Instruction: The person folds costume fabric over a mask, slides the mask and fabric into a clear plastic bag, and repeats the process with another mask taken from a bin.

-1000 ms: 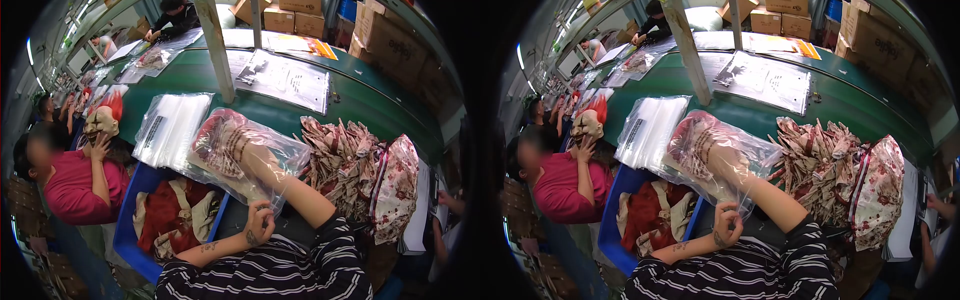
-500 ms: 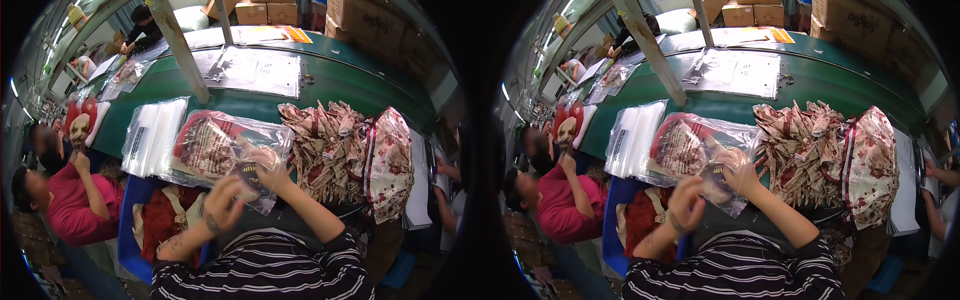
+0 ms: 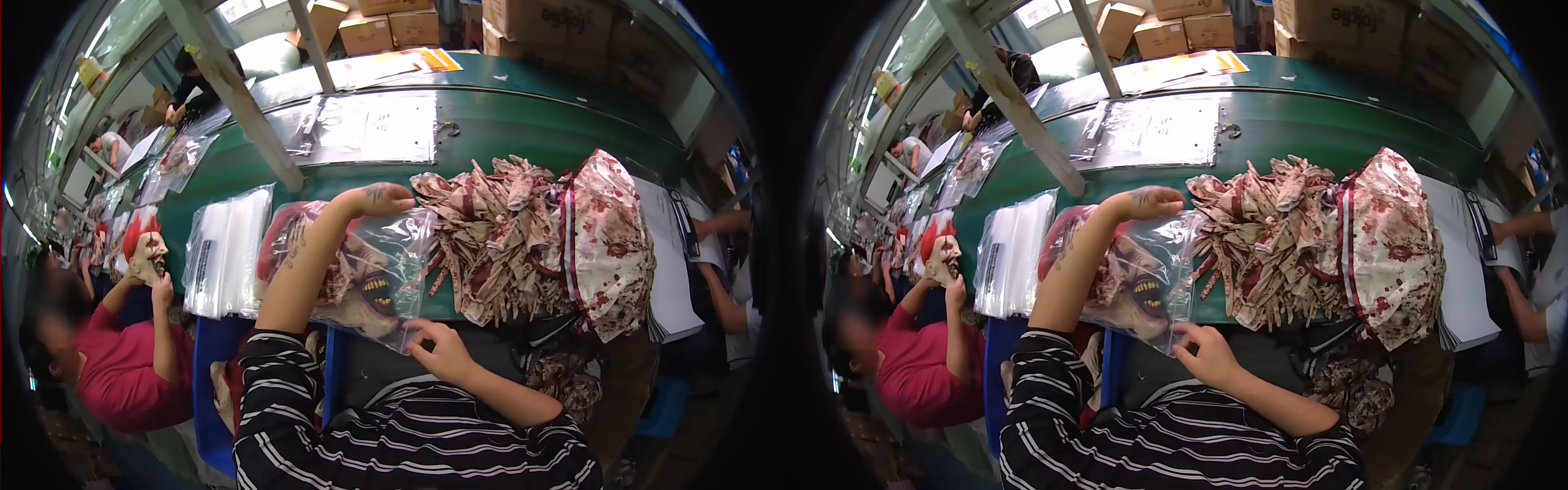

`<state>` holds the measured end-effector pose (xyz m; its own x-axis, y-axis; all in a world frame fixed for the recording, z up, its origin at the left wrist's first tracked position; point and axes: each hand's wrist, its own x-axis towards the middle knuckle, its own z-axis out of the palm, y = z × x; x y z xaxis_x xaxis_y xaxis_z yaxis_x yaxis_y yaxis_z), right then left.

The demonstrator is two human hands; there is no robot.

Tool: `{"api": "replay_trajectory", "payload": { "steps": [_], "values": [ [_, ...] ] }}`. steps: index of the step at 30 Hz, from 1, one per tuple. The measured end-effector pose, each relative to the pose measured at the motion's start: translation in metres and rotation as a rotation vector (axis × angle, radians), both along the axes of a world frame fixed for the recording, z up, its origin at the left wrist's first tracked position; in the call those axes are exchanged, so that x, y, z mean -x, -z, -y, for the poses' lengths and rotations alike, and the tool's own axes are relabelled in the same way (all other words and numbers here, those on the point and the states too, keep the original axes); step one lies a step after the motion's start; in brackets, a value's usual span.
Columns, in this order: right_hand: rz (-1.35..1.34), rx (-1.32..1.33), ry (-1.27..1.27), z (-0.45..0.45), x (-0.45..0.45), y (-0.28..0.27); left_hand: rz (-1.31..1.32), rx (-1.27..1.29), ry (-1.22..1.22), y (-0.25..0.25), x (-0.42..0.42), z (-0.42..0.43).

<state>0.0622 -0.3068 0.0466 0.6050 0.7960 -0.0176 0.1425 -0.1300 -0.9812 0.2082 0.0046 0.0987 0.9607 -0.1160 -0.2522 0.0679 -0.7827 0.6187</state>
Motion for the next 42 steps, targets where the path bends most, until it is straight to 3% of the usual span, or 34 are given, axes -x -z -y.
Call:
{"api": "replay_trajectory", "payload": {
  "steps": [1, 6, 11, 17, 21, 26, 31, 36, 42],
  "values": [
    [0.103, 0.051, -0.027, 0.001, 0.001, 0.0, -0.209, 0.109, 0.014, 0.009, -0.01, 0.0],
    [0.479, -0.13, 0.123, -0.009, 0.007, 0.005, -0.142, 0.12, 0.2, 0.053, -0.019, -0.012],
    [0.24, 0.169, 0.004, -0.01, 0.006, 0.018, 0.011, 0.148, -0.016, 0.063, -0.017, -0.026],
    [0.262, 0.232, 0.128, -0.009, -0.003, 0.031, 0.151, 0.155, -0.179, 0.076, -0.007, -0.043],
    [0.132, 0.167, 0.197, -0.011, 0.01, 0.021, 0.154, 1.051, -0.118, 0.06, 0.003, -0.026],
    [0.086, 0.091, 0.098, -0.009, 0.012, 0.026, 0.145, 1.248, -0.116, 0.067, 0.008, -0.031],
    [0.035, 0.081, 0.029, -0.008, 0.013, 0.026, 0.239, 1.033, -0.105, 0.103, -0.006, -0.046],
    [-0.018, 0.117, -0.001, -0.005, 0.014, 0.028, 0.189, 0.952, -0.207, 0.073, 0.004, -0.025],
    [-0.004, 0.143, -0.075, -0.006, 0.012, 0.026, 0.05, 0.938, -0.179, 0.081, 0.004, -0.029]
  ]
}}
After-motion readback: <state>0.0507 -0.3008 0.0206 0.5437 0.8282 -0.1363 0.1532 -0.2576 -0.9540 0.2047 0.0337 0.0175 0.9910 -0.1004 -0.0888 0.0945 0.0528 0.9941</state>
